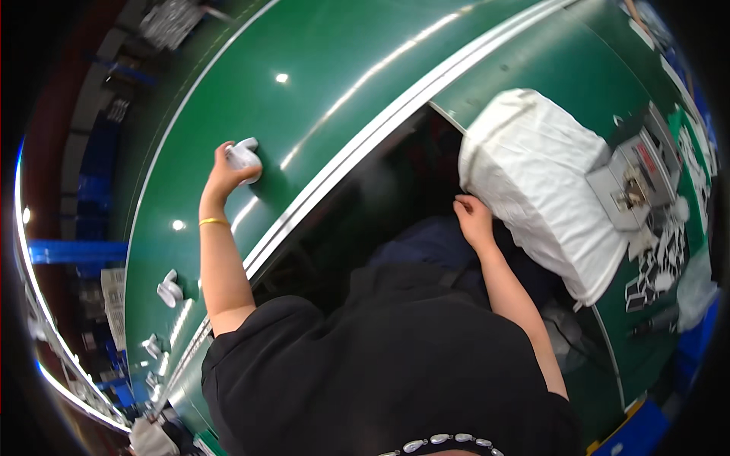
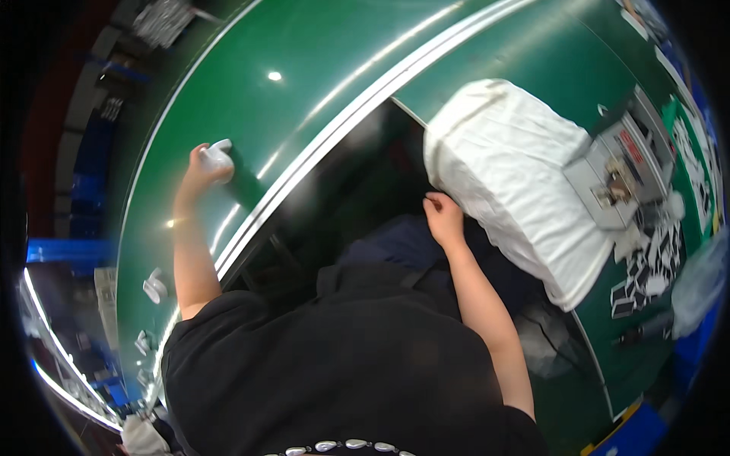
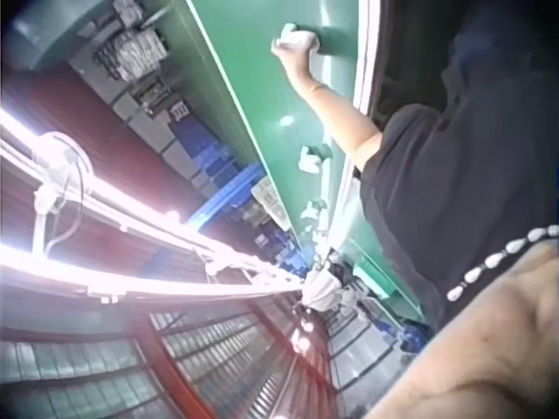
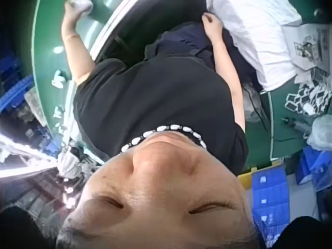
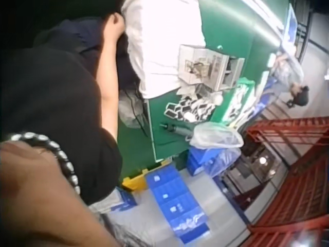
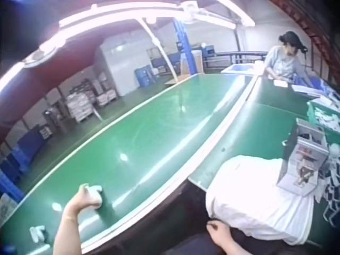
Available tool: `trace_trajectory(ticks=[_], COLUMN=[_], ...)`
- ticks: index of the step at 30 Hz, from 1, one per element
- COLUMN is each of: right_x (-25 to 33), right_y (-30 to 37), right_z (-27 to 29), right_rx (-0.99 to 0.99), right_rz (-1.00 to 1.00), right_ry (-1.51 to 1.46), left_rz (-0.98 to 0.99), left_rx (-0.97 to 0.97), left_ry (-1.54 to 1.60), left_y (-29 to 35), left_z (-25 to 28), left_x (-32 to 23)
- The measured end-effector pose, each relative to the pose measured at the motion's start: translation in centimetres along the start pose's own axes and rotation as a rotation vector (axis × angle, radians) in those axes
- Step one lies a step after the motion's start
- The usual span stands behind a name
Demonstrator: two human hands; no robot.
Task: Assembling plastic device housings using an electric screwdriver and a press machine.
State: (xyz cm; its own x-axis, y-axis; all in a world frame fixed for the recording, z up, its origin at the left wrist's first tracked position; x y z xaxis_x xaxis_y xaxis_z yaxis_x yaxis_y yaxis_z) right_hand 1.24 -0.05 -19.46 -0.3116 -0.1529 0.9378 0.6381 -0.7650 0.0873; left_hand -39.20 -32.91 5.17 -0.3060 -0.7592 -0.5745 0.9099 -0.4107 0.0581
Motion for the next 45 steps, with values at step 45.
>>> trace_trajectory(ticks=[45], right_x=[7.8], right_y=[17.2], right_z=[38.6], right_rx=[-0.989], right_rz=[-0.757], right_ry=[0.957], left_rz=[-1.242], left_rx=[0.780], left_ry=[0.815], left_y=[23.6], left_z=[-34.5], left_x=[-37.1])
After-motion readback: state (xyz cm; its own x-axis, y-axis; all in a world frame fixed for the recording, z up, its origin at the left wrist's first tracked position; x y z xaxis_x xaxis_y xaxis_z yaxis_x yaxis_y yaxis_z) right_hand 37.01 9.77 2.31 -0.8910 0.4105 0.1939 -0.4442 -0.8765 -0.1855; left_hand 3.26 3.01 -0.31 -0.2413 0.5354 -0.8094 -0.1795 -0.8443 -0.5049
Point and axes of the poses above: each hand's wrist, its own y-axis away from the middle knuckle, its own z-axis out of the back of the hand, x = y × z, the point moved 3 cm from there along -y, towards the middle knuckle, and after that the axes turned 5 degrees about y, right-handed, at the moved point
